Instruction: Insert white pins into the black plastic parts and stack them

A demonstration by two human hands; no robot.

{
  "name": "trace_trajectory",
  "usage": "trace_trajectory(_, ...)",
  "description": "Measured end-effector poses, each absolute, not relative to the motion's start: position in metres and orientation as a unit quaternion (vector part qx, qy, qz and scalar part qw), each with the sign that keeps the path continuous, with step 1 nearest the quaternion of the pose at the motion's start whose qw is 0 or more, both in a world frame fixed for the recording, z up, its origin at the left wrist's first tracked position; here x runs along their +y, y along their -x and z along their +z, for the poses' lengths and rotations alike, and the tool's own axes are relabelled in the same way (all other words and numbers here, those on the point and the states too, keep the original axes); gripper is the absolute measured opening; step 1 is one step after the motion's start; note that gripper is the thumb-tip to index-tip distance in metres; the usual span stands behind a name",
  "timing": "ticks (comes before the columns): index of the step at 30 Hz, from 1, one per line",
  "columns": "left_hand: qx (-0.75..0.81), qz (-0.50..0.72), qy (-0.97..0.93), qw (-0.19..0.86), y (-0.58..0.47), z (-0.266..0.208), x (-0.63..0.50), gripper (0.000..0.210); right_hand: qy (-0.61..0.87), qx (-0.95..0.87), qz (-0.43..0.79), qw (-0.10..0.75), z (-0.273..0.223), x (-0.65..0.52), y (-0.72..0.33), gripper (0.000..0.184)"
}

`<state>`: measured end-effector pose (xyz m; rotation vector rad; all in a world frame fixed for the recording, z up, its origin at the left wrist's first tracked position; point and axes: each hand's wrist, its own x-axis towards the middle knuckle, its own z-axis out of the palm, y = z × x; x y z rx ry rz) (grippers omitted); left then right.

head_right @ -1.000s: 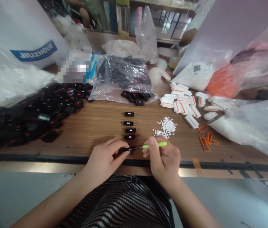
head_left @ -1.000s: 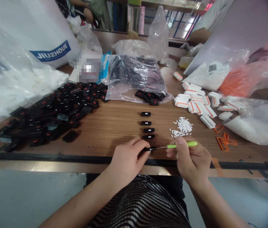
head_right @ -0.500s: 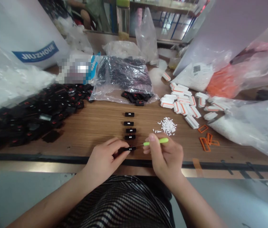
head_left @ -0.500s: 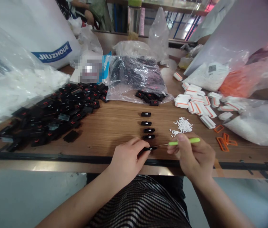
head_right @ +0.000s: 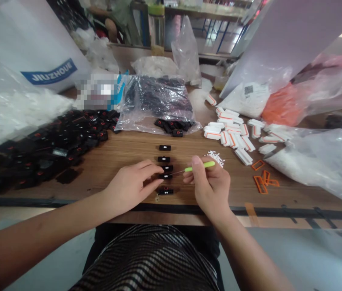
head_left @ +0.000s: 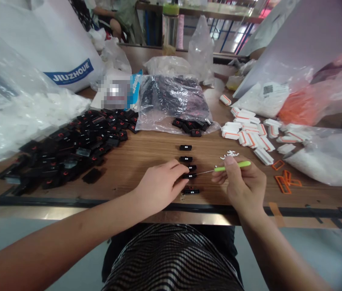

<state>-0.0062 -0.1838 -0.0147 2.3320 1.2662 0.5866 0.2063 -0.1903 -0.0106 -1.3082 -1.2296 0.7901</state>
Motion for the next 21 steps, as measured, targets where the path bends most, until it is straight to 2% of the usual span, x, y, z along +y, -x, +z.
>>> trace_trajectory(4, 0.441, 0.207, -0.854, 0.183, -0.0004, -0.0228, -0.1834, 0.015, 0.554, -0.530, 0.335, 0.548, -0.0146, -0.1908, -0.2070, 0.031)
trace_trajectory(21, 0.447, 0.203, -0.845, 0.215, -0.0027, -0.0254, -0.1838, 0.015, 0.569, -0.536, 0.311, 0.541, -0.0181, -0.1901, -0.2049, 0.028)
